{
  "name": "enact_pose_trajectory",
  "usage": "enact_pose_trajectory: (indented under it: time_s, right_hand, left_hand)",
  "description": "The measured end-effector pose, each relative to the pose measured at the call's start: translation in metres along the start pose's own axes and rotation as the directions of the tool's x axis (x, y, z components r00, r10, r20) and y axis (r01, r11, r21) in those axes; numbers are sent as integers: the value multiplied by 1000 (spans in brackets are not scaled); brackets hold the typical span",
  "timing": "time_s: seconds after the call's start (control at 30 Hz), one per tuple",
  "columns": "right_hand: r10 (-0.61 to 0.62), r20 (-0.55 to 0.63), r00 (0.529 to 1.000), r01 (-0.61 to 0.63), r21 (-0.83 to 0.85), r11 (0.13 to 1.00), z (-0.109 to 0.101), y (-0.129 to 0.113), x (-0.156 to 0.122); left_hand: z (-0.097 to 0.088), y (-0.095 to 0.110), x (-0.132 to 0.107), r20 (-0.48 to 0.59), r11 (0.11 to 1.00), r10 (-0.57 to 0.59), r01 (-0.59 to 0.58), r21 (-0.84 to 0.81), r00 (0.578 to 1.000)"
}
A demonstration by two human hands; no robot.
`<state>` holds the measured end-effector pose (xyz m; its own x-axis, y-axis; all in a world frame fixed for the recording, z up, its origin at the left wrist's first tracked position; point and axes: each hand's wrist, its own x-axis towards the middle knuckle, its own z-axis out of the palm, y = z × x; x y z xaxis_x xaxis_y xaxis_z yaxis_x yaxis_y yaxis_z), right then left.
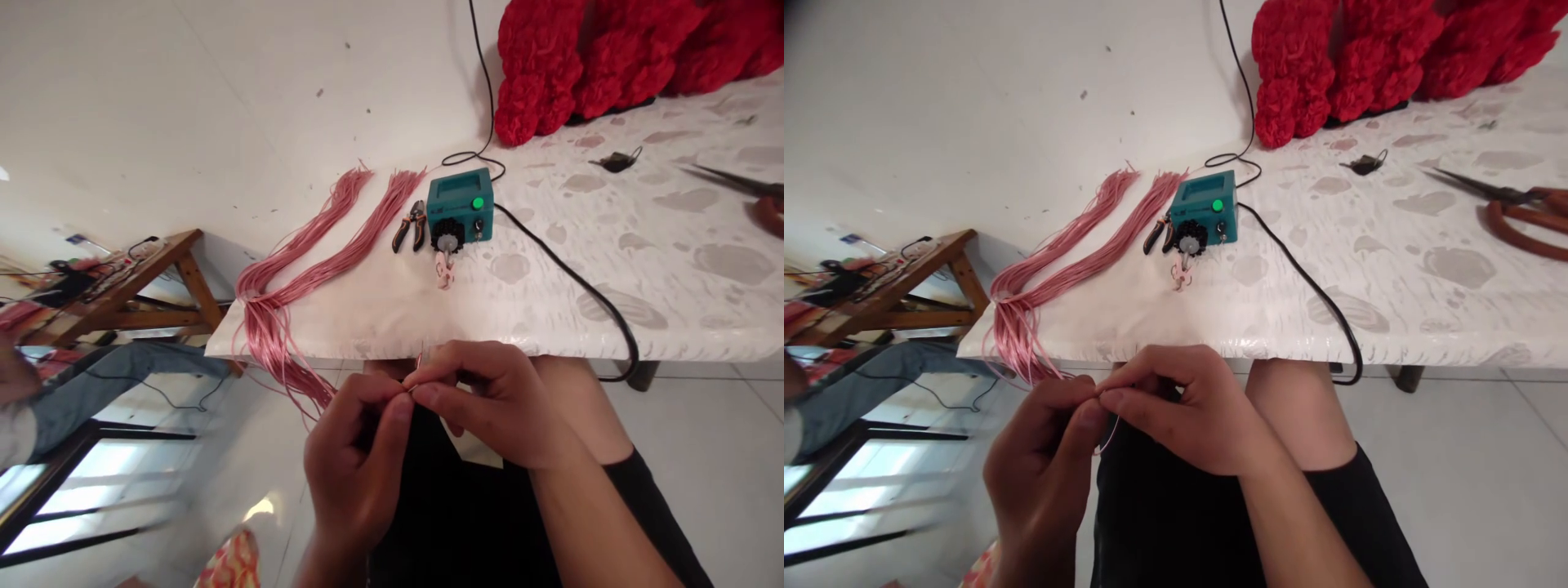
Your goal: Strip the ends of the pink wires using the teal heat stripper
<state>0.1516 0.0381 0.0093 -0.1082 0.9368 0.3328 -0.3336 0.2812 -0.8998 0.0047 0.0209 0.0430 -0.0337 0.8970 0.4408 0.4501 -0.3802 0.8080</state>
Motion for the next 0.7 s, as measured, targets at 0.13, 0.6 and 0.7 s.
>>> enact_pose_trajectory:
  time_s: [0.13,0.6,0.7]
  right_hand:
    - [10,-28,1000,-12,-78,997,-4,0,-2]
    - [99,-14,995,-99,-74,992,-8,-5,-3]
    - [66,-7,998,-66,-102,993,-8,-3,-3]
  left_hand:
    - [2,-4,0,53,995,-62,66,-68,997]
    - [6,1,-3,70,983,-114,123,-137,991]
    - [6,-1,-2,73,993,-78,84,-85,994]
